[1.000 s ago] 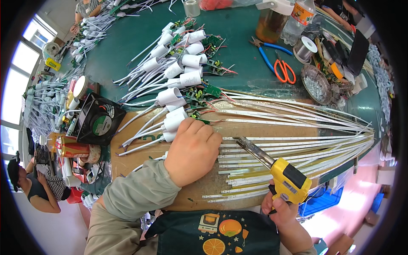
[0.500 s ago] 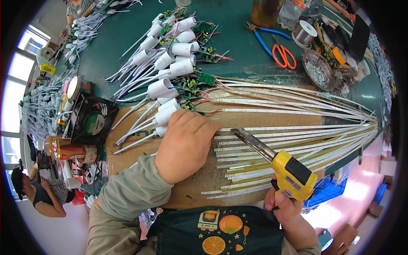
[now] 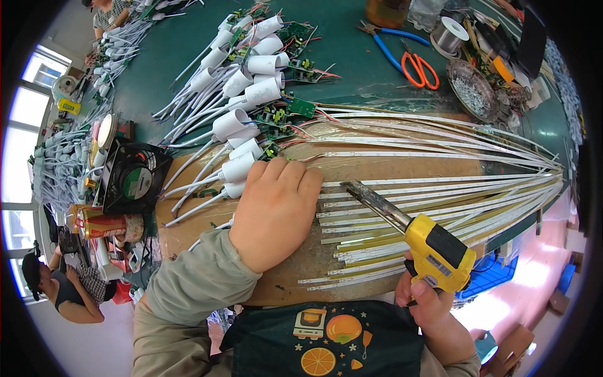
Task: The person aligns LED strips and wire assemblies on the workbench, then solders the wires to the LED strips using a soldering tool.
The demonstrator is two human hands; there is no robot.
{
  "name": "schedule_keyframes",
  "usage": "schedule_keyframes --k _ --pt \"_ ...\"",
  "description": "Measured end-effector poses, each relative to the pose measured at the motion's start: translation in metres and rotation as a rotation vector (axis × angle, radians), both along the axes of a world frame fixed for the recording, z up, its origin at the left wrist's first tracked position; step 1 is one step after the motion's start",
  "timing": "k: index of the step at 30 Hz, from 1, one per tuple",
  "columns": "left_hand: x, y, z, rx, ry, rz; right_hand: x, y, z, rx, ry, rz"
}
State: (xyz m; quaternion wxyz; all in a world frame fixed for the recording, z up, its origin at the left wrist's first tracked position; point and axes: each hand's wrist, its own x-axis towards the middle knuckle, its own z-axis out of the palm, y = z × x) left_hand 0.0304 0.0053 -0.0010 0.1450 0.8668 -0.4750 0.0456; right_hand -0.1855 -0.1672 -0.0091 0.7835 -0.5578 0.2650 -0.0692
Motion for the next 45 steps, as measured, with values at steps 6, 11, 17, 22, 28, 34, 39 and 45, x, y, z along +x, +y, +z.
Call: schedule_keyframes --k 6,11,17,22,28,34,39,45 --pt "0.0005 -0.0015 -0.0027 -0.138 0.076 0.005 -0.0013 -0.0008 -0.0014 0.008 0.004 0.015" --pt "0.0021 -0.0024 -0.0016 -0.158 0.128 0.006 -0.0004 0.0000 0.0003 0.007 -0.004 0.003" --pt "0.0038 -0.0038 -0.0047 -0.162 0.095 0.012 0.0012 -0.0003 0.0005 0.008 -0.008 0.015" --pt "0.0048 -0.0058 -0.0058 -0.171 0.092 0.013 0.0000 0.0014 0.0003 0.010 0.000 -0.008" --pt "0.0057 -0.0038 -0.0051 -0.147 0.097 0.002 0.0012 0.0010 0.0017 -0.007 0.012 -0.002" --pt "0.0061 -0.0031 -0.0089 -0.157 0.107 -0.017 -0.0001 0.0006 -0.0005 -0.017 0.007 -0.018" --pt "0.0056 -0.0017 -0.0073 -0.144 0.100 -0.015 -0.0020 0.0014 -0.0035 0.007 -0.022 -0.030" --pt "0.0064 -0.0023 -0.0072 -0.136 0.107 -0.013 0.0063 0.0046 0.0022 0.003 0.008 0.077"
